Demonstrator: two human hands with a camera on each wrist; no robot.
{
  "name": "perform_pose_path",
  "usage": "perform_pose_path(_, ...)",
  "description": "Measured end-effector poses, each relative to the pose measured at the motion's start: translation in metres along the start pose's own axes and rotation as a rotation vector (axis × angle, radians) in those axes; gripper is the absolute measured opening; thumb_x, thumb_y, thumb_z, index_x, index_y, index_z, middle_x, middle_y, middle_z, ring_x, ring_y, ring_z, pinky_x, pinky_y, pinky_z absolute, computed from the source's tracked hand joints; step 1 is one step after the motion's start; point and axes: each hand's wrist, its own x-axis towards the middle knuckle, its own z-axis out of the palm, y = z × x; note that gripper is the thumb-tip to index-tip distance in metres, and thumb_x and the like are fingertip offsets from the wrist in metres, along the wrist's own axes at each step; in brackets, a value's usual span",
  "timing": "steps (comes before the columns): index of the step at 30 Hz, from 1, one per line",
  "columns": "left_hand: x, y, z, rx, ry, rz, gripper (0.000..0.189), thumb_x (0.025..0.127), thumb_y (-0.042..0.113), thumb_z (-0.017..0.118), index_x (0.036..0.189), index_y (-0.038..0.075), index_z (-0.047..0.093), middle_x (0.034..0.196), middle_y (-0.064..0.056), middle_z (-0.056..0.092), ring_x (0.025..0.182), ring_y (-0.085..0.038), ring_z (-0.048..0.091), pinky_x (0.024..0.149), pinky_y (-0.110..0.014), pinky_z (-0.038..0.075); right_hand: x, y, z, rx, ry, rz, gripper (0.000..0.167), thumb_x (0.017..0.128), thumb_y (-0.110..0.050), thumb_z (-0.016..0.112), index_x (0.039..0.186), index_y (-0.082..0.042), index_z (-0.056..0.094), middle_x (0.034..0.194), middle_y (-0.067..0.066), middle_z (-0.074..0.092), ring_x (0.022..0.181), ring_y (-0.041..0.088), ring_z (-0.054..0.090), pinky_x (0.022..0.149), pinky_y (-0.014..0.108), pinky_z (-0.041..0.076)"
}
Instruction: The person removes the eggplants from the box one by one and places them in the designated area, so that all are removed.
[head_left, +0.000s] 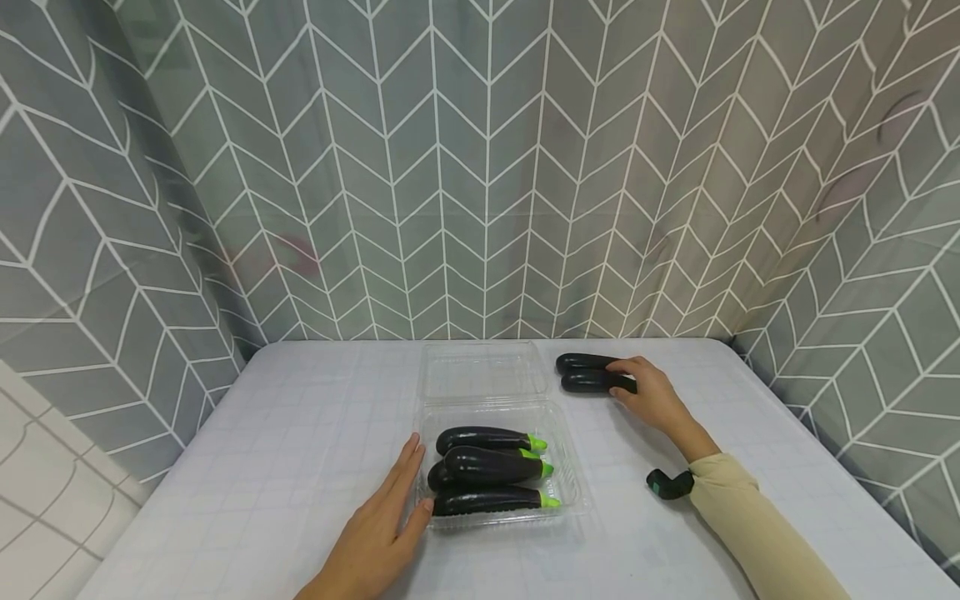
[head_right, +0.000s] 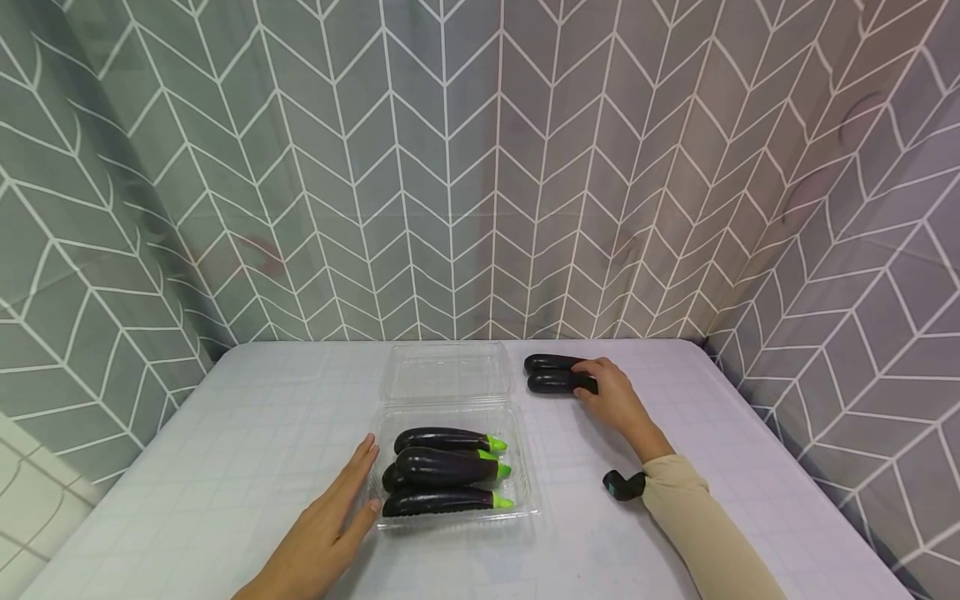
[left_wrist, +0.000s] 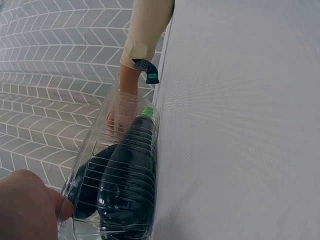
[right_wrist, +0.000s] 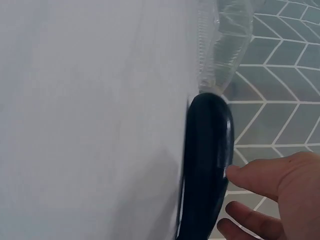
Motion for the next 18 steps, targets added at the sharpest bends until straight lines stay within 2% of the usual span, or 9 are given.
perform_pose_path(6, 0.001, 0.000, 0.000, 0.007, -0.006, -0.008, 0.070, 0.106, 0.031, 0.059, 0.167, 0.019, 0.027, 0.172, 0.008, 0.016, 0.148, -0.027, 0.036, 0.112, -0.057, 0.040, -0.003, -0.009, -0.005, 0.025, 0.037, -0.021, 0.037, 0.092, -0.003, 0.076, 0.127, 0.006, 0.068, 0.129, 0.028, 0.061, 0.123, 0.050, 0.056, 0.103, 0.065, 0.042)
perform_pose_path(13, 0.001, 0.000, 0.000, 0.005, -0.008, -0.008, 0.070, 0.107, 0.031, 0.058, 0.167, 0.019, 0.026, 0.172, 0.008, 0.016, 0.148, -0.027, 0.036, 0.112, -0.056, 0.040, -0.002, -0.022, -0.009, 0.060, 0.104, -0.092, 0.034, 0.090, -0.001, 0.078, 0.122, 0.006, 0.070, 0.123, 0.025, 0.065, 0.112, 0.045, 0.062, 0.096, 0.062, 0.047)
perform_pose_path(18, 0.000, 0.001, 0.000, -0.005, -0.007, -0.009, 0.069, 0.106, 0.030, 0.059, 0.167, 0.019, 0.027, 0.172, 0.008, 0.017, 0.148, -0.026, 0.036, 0.112, -0.056, 0.040, -0.003, -0.031, -0.009, 0.078, 0.128, -0.127, 0.033, 0.089, 0.000, 0.079, 0.120, 0.006, 0.071, 0.121, 0.023, 0.067, 0.110, 0.043, 0.064, 0.096, 0.060, 0.048)
